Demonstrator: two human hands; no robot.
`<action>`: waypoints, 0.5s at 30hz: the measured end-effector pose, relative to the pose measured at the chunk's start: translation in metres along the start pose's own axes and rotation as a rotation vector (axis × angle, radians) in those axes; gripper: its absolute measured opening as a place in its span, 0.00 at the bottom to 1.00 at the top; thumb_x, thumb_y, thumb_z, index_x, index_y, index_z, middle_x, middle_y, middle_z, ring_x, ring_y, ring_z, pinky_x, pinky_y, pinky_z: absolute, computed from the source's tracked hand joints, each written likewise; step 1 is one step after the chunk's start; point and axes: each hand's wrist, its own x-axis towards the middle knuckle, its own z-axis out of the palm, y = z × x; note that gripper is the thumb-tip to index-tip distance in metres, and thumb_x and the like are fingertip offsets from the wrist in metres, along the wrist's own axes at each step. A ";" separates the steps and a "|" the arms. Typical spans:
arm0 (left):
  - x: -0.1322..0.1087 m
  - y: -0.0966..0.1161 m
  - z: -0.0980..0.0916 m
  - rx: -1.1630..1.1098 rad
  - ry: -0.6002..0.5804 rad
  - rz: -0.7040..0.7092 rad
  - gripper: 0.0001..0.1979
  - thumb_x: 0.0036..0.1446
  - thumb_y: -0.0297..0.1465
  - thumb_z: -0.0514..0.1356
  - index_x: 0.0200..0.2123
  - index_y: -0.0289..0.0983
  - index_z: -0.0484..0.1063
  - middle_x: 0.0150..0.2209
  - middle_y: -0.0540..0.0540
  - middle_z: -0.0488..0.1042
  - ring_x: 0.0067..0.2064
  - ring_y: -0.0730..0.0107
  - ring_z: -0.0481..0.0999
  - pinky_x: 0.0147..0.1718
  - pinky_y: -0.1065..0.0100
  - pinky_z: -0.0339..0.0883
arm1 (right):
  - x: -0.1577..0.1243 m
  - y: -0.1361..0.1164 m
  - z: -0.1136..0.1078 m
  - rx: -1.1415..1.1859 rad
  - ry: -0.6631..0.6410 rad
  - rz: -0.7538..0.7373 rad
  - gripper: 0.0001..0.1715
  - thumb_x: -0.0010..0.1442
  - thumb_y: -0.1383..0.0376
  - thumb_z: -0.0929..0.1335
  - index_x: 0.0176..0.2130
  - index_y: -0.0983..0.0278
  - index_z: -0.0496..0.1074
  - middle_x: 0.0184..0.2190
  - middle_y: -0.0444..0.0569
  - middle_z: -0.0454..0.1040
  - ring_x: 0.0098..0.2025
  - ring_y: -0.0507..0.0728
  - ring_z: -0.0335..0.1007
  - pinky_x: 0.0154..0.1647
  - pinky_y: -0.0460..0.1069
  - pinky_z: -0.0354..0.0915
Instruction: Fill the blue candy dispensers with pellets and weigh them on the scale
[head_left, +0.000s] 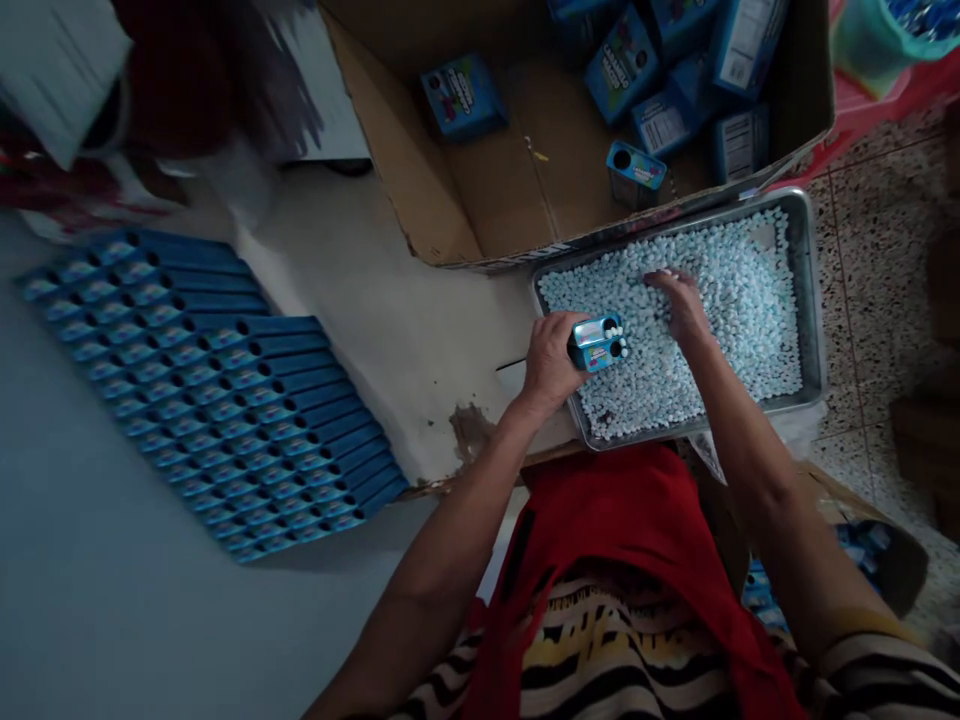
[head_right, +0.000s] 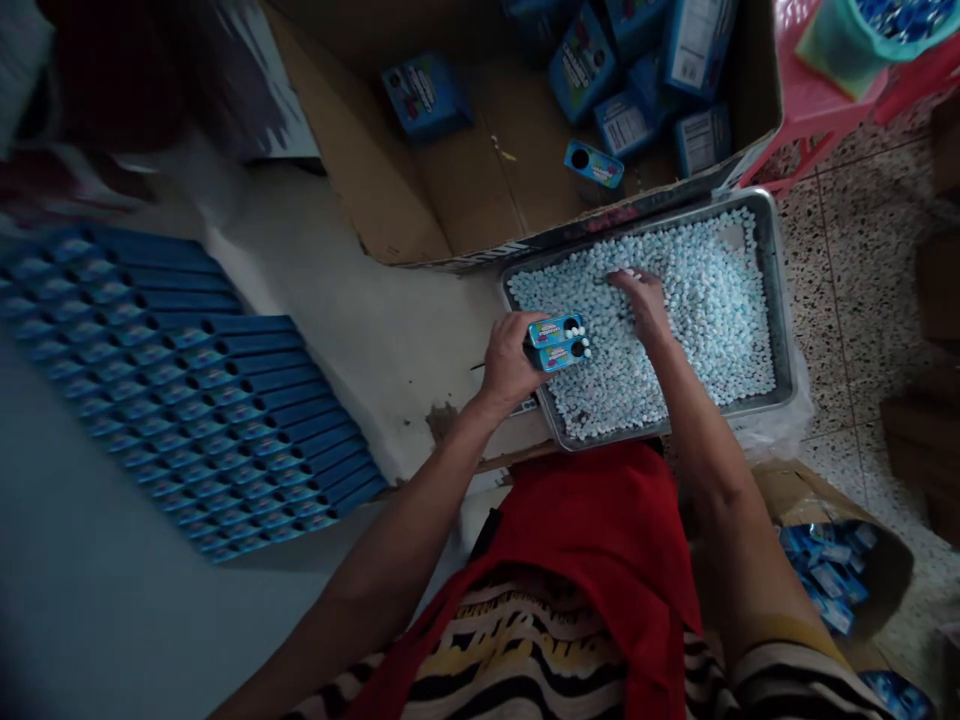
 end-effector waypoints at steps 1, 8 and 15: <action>0.003 0.005 0.001 0.011 -0.020 -0.008 0.34 0.44 0.26 0.78 0.55 0.43 0.75 0.52 0.43 0.81 0.54 0.48 0.79 0.55 0.51 0.72 | -0.008 -0.006 0.001 0.188 -0.070 0.065 0.25 0.54 0.40 0.73 0.32 0.58 0.73 0.29 0.46 0.74 0.39 0.62 0.76 0.45 0.59 0.76; 0.012 0.028 -0.011 0.048 -0.046 -0.028 0.38 0.38 0.23 0.78 0.56 0.42 0.75 0.52 0.43 0.81 0.53 0.45 0.79 0.54 0.50 0.74 | -0.089 -0.053 0.035 0.541 -0.105 -0.236 0.26 0.63 0.40 0.69 0.27 0.56 0.73 0.33 0.49 0.78 0.45 0.63 0.78 0.55 0.61 0.74; 0.013 0.028 0.004 -0.239 0.057 0.010 0.36 0.45 0.31 0.79 0.57 0.45 0.72 0.52 0.45 0.81 0.53 0.51 0.83 0.53 0.53 0.79 | -0.118 -0.065 0.026 0.172 -0.132 -0.509 0.29 0.71 0.39 0.65 0.34 0.55 0.80 0.46 0.48 0.84 0.57 0.64 0.78 0.72 0.64 0.66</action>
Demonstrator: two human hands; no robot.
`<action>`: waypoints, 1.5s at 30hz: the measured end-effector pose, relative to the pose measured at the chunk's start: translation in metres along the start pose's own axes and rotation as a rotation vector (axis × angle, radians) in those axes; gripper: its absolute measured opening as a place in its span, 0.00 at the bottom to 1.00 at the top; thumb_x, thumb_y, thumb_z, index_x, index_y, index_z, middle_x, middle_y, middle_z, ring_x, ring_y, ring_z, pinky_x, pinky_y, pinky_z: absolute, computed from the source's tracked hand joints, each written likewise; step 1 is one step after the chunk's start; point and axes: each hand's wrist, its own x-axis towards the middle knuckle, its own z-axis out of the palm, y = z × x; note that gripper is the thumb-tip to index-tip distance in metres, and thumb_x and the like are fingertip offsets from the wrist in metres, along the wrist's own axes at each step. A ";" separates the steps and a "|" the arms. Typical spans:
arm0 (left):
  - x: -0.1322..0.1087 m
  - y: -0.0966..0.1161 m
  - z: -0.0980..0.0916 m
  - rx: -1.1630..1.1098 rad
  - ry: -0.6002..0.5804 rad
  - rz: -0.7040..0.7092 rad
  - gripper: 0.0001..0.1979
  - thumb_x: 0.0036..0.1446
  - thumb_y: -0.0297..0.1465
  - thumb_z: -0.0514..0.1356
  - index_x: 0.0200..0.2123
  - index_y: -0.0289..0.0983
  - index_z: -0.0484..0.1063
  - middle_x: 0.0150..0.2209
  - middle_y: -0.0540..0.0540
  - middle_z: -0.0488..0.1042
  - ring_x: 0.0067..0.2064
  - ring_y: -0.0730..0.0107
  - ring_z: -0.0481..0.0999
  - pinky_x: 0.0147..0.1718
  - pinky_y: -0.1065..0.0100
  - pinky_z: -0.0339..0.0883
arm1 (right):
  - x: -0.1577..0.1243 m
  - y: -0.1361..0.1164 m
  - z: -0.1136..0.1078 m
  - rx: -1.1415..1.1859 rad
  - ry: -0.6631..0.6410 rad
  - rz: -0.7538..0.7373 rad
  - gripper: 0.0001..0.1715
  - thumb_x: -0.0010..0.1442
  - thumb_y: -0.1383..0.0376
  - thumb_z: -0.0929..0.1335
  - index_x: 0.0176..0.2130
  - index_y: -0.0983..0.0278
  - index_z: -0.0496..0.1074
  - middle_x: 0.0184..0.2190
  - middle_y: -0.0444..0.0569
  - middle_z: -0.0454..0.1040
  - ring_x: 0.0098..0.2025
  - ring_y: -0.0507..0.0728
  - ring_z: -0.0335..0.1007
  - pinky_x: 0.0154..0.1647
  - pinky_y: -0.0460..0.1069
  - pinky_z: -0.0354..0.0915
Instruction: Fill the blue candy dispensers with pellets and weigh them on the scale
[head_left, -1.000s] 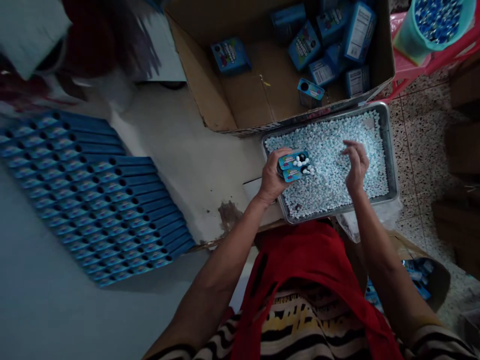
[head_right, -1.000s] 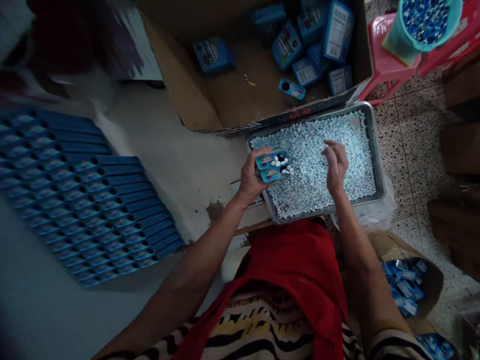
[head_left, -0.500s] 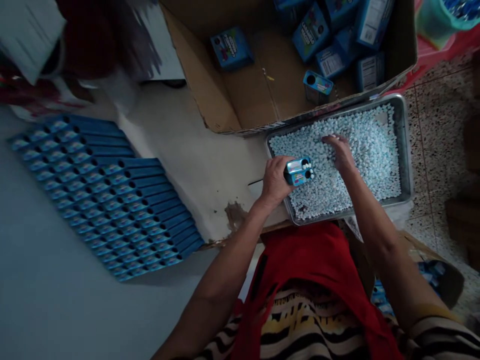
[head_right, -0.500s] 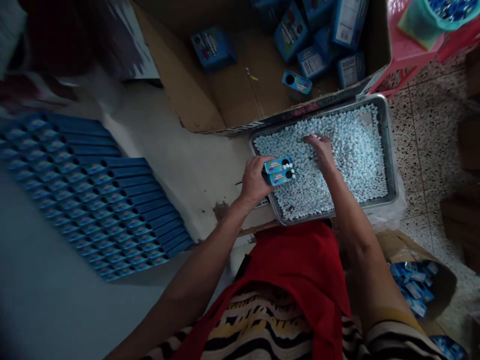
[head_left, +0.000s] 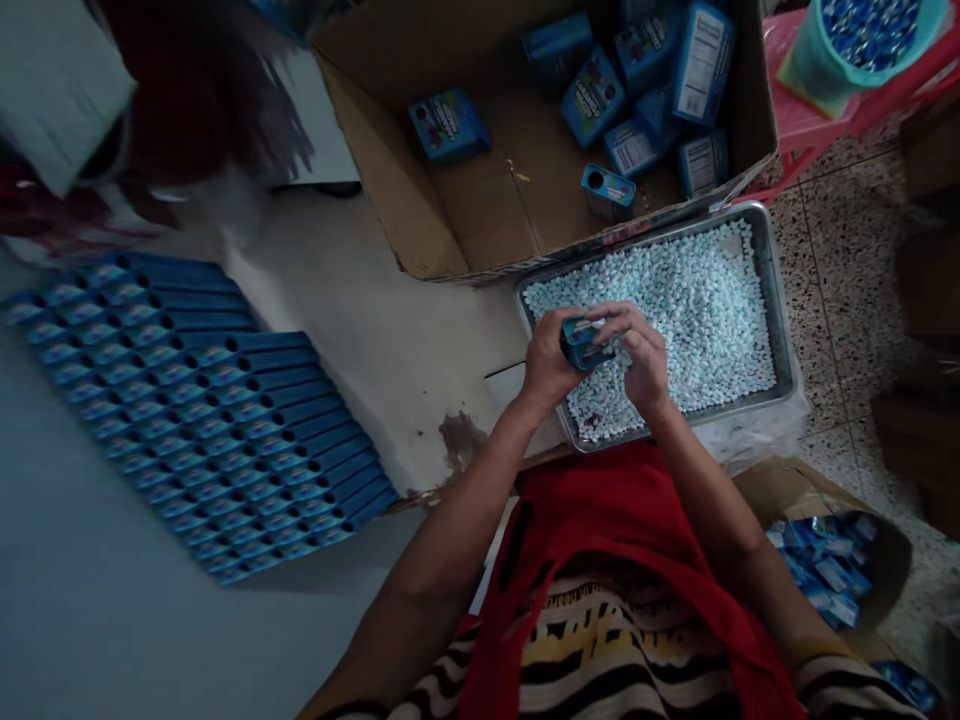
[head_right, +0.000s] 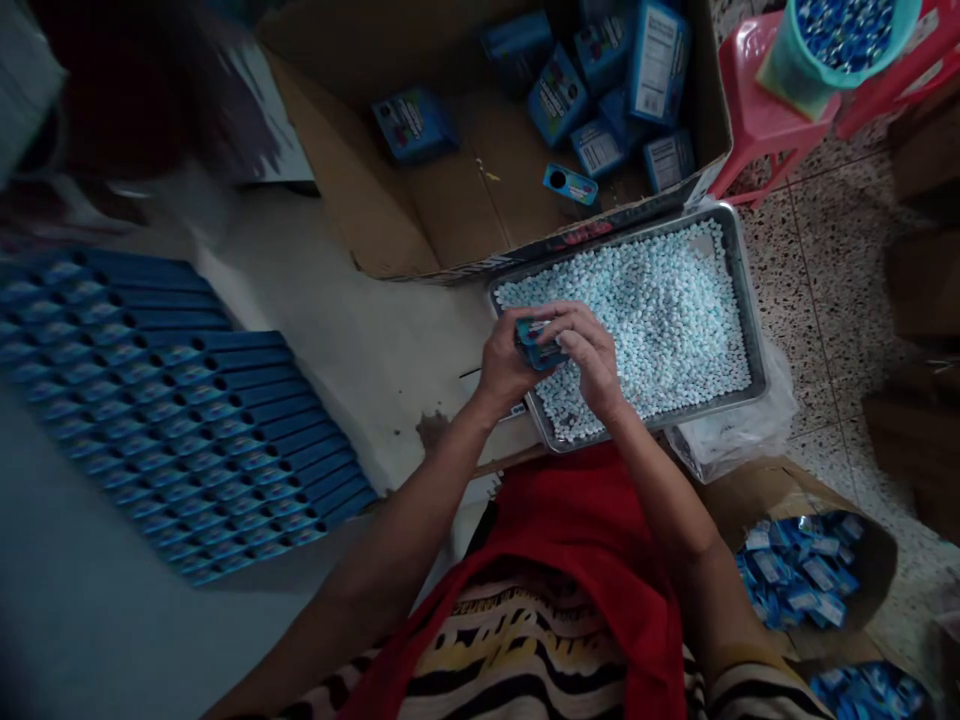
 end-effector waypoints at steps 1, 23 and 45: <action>0.001 -0.001 0.007 -0.040 0.033 -0.005 0.36 0.46 0.33 0.80 0.57 0.45 0.71 0.53 0.45 0.81 0.52 0.52 0.83 0.52 0.54 0.79 | -0.001 -0.002 -0.002 -0.040 -0.054 -0.025 0.29 0.71 0.38 0.65 0.38 0.54 0.82 0.51 0.46 0.84 0.62 0.64 0.77 0.76 0.65 0.60; -0.012 0.012 0.073 -0.343 0.009 -0.111 0.51 0.44 0.57 0.81 0.63 0.45 0.61 0.61 0.38 0.74 0.61 0.51 0.80 0.61 0.50 0.76 | 0.020 0.105 -0.122 -0.921 0.471 0.256 0.21 0.59 0.51 0.73 0.47 0.59 0.77 0.48 0.53 0.78 0.56 0.65 0.74 0.64 0.64 0.70; 0.036 0.021 0.008 -0.158 0.003 0.072 0.22 0.61 0.42 0.76 0.56 0.44 0.82 0.52 0.43 0.84 0.56 0.57 0.83 0.61 0.51 0.78 | 0.064 -0.031 -0.042 0.252 0.220 0.377 0.32 0.64 0.31 0.67 0.40 0.55 0.72 0.39 0.50 0.76 0.45 0.63 0.80 0.34 0.54 0.76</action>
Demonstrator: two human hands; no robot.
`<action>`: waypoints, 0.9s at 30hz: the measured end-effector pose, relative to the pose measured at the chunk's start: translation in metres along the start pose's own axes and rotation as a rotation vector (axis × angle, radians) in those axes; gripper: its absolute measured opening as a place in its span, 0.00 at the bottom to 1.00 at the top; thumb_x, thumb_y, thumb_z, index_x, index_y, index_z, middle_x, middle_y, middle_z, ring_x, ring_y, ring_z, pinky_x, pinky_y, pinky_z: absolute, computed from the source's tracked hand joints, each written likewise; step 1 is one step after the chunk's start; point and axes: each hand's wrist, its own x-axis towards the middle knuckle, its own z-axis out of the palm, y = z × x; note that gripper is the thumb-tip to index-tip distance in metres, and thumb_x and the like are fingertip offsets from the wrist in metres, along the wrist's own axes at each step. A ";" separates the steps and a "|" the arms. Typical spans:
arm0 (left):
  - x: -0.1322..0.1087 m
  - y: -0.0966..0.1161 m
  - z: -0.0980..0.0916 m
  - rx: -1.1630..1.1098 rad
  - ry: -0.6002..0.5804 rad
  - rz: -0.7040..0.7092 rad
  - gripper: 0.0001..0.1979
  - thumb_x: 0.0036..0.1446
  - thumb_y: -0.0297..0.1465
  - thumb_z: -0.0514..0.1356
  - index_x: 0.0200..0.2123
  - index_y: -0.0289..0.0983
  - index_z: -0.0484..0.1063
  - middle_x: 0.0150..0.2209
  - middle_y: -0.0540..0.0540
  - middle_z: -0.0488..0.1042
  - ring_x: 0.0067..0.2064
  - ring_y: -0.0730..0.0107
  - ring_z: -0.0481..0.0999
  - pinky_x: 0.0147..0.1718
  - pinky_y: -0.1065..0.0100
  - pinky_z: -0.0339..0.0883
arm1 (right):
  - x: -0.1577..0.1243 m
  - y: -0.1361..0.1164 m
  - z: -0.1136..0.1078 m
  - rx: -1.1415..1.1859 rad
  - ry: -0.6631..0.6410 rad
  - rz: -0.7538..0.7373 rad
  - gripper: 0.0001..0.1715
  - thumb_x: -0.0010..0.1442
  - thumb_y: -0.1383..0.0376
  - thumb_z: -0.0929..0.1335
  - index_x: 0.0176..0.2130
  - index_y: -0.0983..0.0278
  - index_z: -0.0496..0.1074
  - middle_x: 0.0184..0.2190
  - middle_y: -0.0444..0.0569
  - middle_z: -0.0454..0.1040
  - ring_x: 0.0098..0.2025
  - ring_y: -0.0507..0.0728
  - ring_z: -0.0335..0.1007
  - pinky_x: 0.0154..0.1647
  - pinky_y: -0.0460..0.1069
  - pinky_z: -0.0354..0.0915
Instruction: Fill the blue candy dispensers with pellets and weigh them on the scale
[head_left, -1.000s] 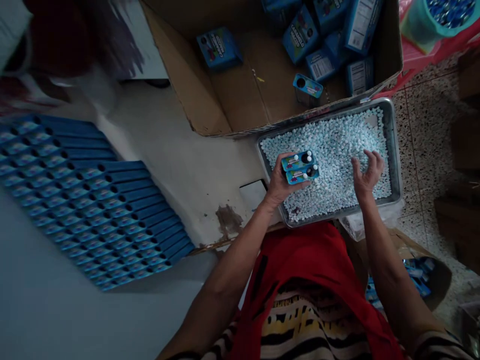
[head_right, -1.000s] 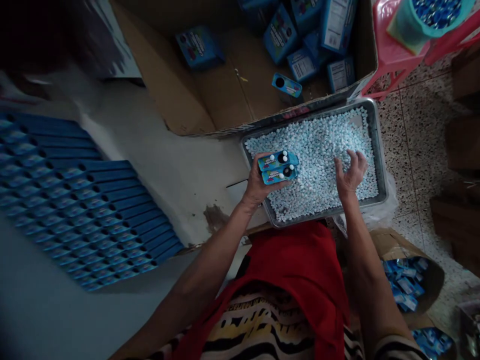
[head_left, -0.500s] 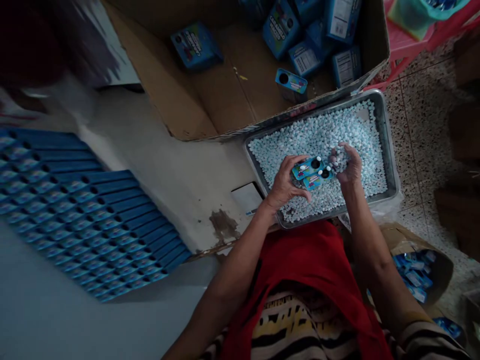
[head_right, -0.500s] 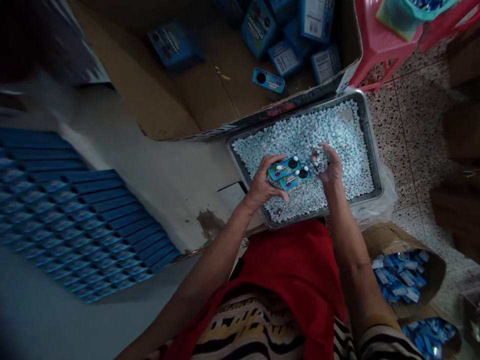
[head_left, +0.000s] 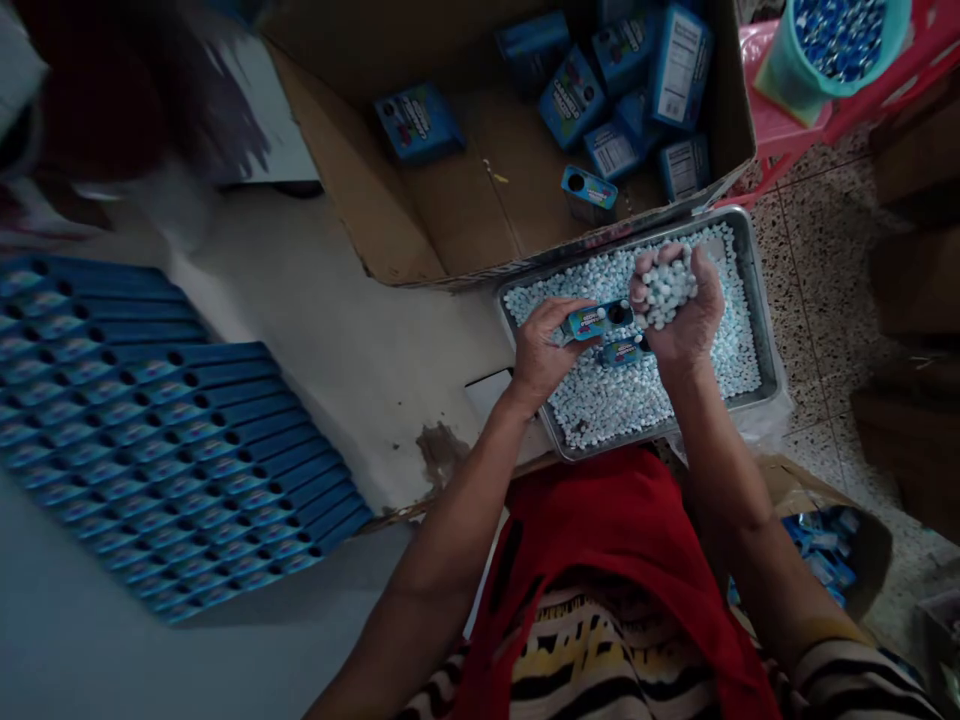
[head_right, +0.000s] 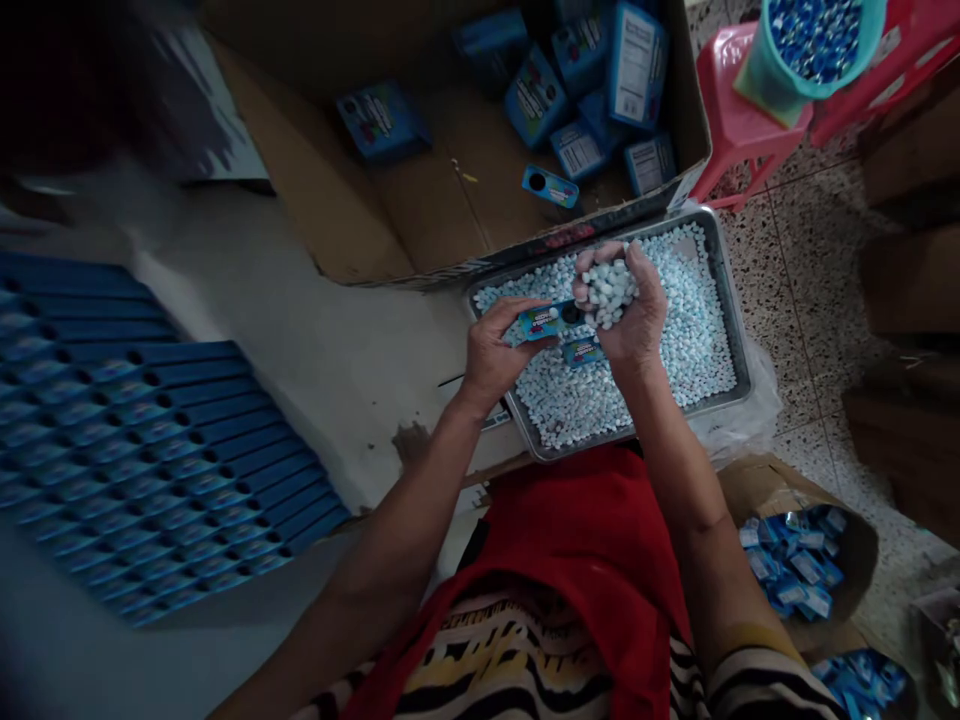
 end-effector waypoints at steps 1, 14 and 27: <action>0.003 0.000 0.001 -0.004 0.003 0.005 0.22 0.61 0.42 0.76 0.56 0.44 0.82 0.52 0.43 0.84 0.56 0.57 0.83 0.61 0.51 0.78 | 0.002 0.002 0.005 -0.032 0.004 -0.012 0.32 0.64 0.31 0.66 0.41 0.55 0.72 0.40 0.51 0.75 0.47 0.64 0.80 0.36 0.55 0.77; 0.014 0.001 -0.009 0.112 0.009 0.020 0.17 0.64 0.39 0.74 0.54 0.44 0.82 0.52 0.44 0.84 0.56 0.53 0.82 0.61 0.51 0.74 | 0.007 0.029 0.034 -0.065 0.027 -0.175 0.31 0.68 0.33 0.63 0.34 0.54 0.73 0.30 0.49 0.68 0.43 0.65 0.78 0.43 0.63 0.79; -0.022 -0.022 -0.037 -0.064 0.096 -0.172 0.13 0.61 0.33 0.73 0.49 0.42 0.80 0.48 0.46 0.85 0.50 0.59 0.84 0.54 0.57 0.79 | 0.021 0.022 -0.024 0.428 0.015 0.324 0.14 0.70 0.56 0.74 0.34 0.57 0.71 0.19 0.34 0.65 0.18 0.49 0.56 0.19 0.47 0.58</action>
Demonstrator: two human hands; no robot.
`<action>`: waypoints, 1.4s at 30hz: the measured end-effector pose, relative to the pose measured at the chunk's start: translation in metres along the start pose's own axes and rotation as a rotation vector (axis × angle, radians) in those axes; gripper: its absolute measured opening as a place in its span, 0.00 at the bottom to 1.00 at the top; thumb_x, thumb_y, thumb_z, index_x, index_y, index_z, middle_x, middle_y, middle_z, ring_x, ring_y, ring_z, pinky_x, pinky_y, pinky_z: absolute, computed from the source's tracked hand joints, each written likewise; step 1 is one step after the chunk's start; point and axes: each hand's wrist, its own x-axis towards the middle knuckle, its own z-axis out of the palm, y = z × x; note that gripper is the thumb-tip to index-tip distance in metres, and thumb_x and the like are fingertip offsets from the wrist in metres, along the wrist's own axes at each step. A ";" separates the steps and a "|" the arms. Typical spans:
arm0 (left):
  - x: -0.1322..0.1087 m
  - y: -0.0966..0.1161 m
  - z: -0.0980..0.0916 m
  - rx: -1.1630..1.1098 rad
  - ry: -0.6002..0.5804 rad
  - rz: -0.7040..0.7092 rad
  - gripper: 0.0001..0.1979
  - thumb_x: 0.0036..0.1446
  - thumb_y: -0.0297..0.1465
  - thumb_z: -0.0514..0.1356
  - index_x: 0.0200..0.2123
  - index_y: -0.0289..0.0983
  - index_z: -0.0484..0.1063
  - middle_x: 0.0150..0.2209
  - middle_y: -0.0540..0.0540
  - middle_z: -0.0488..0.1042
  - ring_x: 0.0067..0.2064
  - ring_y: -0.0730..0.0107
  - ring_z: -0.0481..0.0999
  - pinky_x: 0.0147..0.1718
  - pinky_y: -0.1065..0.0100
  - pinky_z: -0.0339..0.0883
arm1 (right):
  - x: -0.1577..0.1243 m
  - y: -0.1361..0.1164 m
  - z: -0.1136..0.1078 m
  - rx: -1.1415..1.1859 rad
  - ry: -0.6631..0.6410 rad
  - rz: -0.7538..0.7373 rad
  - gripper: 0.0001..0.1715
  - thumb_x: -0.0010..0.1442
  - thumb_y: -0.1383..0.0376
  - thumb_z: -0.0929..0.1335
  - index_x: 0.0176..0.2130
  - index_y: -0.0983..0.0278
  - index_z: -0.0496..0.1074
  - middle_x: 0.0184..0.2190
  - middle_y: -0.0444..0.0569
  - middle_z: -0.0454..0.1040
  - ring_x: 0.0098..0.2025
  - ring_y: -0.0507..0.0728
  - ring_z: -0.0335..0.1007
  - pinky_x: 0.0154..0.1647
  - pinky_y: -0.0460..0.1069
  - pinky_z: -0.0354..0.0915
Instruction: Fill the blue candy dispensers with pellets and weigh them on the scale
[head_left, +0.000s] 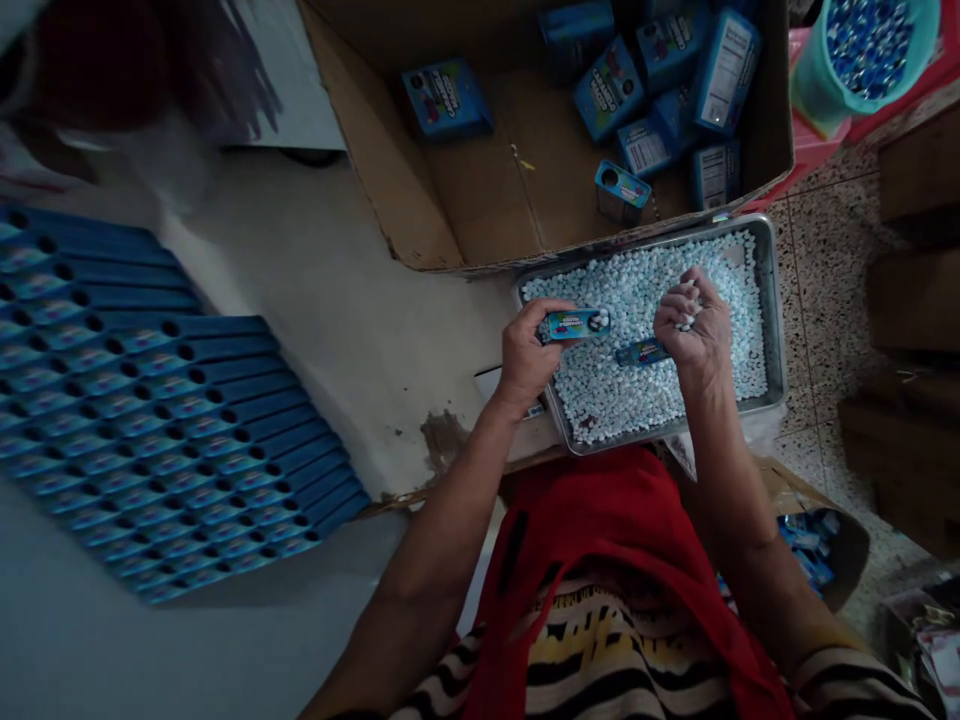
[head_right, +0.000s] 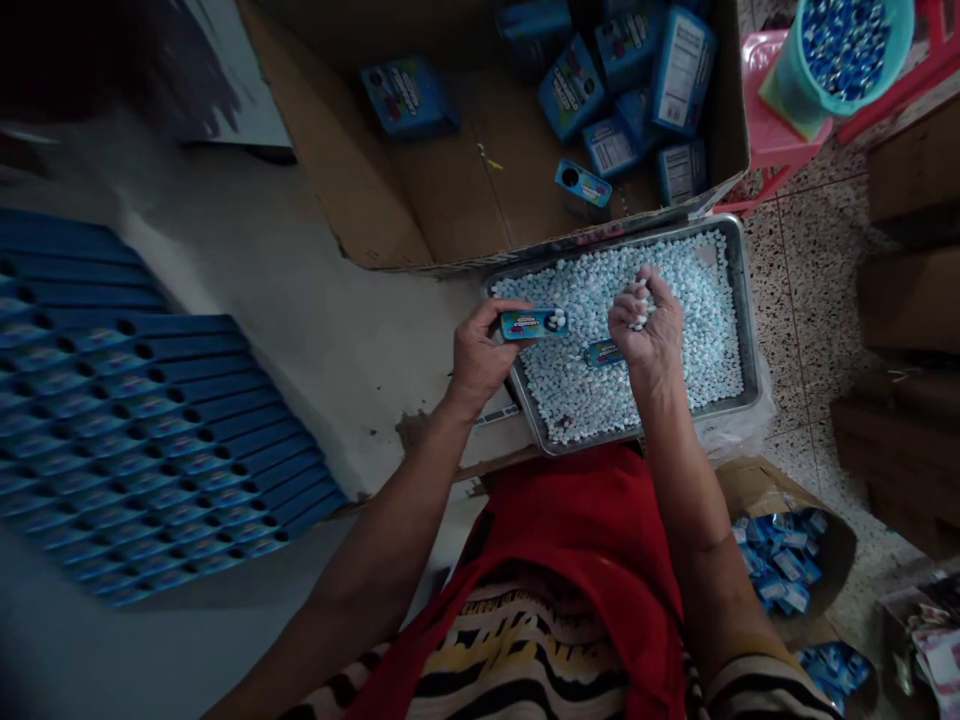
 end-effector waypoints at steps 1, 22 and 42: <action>-0.002 -0.005 0.000 -0.055 -0.004 -0.032 0.15 0.60 0.34 0.74 0.49 0.42 0.79 0.48 0.46 0.85 0.50 0.60 0.85 0.53 0.58 0.80 | -0.003 0.000 0.002 -0.017 -0.020 0.031 0.13 0.70 0.56 0.73 0.35 0.57 0.72 0.19 0.34 0.65 0.18 0.49 0.55 0.19 0.47 0.58; -0.009 -0.140 -0.114 0.013 0.737 -0.519 0.35 0.39 0.26 0.83 0.43 0.36 0.65 0.42 0.54 0.73 0.46 0.68 0.74 0.58 0.60 0.74 | -0.047 -0.042 -0.055 -0.017 0.037 -0.080 0.23 0.73 0.55 0.70 0.28 0.59 0.64 0.31 0.41 0.78 0.20 0.47 0.47 0.18 0.45 0.49; -0.025 0.062 0.084 0.383 -0.035 0.224 0.20 0.59 0.18 0.67 0.51 0.42 0.81 0.47 0.45 0.84 0.49 0.54 0.80 0.53 0.56 0.72 | -0.058 0.026 0.012 -0.459 -0.088 -0.652 0.32 0.67 0.35 0.66 0.28 0.56 0.64 0.26 0.45 0.64 0.31 0.57 0.66 0.39 0.55 0.69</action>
